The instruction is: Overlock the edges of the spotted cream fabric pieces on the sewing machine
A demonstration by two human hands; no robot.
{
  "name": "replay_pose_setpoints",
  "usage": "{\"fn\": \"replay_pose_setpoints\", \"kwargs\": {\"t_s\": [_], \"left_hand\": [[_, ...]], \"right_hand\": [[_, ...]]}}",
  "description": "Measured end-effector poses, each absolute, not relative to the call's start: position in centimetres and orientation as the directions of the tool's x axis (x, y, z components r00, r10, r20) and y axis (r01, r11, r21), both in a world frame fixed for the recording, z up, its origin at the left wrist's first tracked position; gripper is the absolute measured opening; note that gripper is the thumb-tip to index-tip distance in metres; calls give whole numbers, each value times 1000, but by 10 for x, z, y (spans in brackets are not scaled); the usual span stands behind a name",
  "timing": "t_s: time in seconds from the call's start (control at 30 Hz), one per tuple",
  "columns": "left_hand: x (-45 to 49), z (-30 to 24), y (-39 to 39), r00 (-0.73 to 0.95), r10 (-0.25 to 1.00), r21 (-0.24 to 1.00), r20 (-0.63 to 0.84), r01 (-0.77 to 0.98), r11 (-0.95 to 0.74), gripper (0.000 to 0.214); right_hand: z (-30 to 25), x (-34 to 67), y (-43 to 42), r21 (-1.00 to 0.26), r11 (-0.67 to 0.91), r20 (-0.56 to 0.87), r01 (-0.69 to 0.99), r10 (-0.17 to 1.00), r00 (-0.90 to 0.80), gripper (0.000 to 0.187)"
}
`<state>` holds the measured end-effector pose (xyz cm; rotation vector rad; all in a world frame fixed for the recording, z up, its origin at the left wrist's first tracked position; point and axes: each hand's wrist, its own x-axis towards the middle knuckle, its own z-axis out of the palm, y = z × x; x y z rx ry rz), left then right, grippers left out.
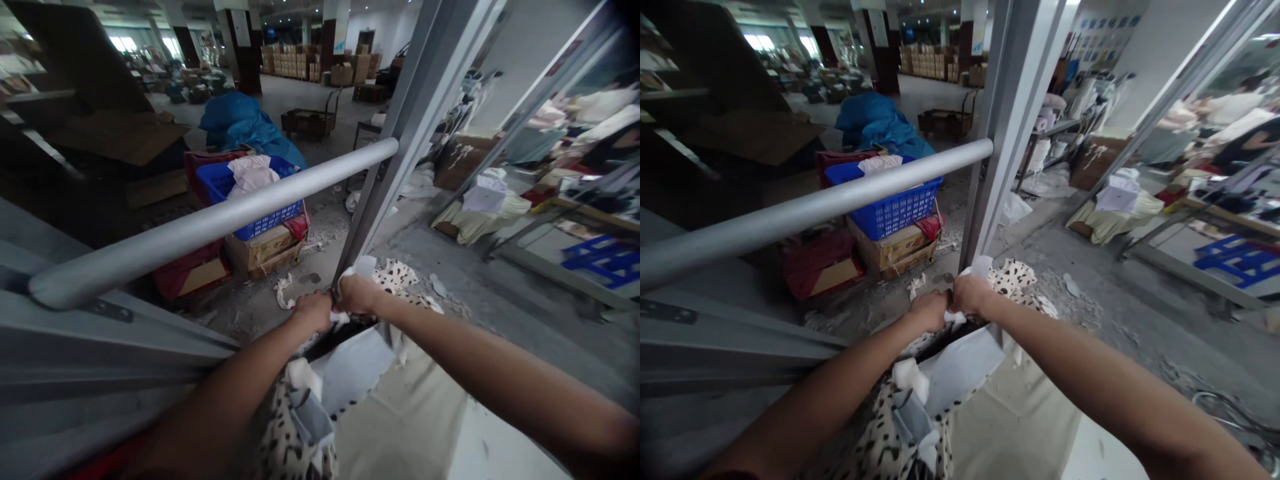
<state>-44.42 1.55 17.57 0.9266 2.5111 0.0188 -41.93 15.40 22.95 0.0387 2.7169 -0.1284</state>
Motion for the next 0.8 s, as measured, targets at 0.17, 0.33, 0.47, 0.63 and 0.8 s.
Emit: {"fn": "replay_pose_setpoints", "kwargs": {"t_s": [0.17,0.33,0.47,0.63,0.8], "left_hand": [[-446,173,15,-669,619,162,-411,615,772,65],[-442,177,12,-647,674,184,-356,659,729,67],[-437,185,7,-577,778,220,-249,749,625,62],[-445,190,11,-537,825,263,-174,782,565,34],[-466,186,33,-568,796,265,-210,750,606,26]], "right_hand": [[217,-407,152,-79,992,-381,97,60,-922,28],[216,-418,164,-92,989,-404,116,70,-912,29],[218,-427,170,-122,983,-437,134,68,-897,27],[225,-428,179,-194,968,-372,157,76,-925,23],[226,-423,179,-248,955,-288,162,86,-954,24]]}}
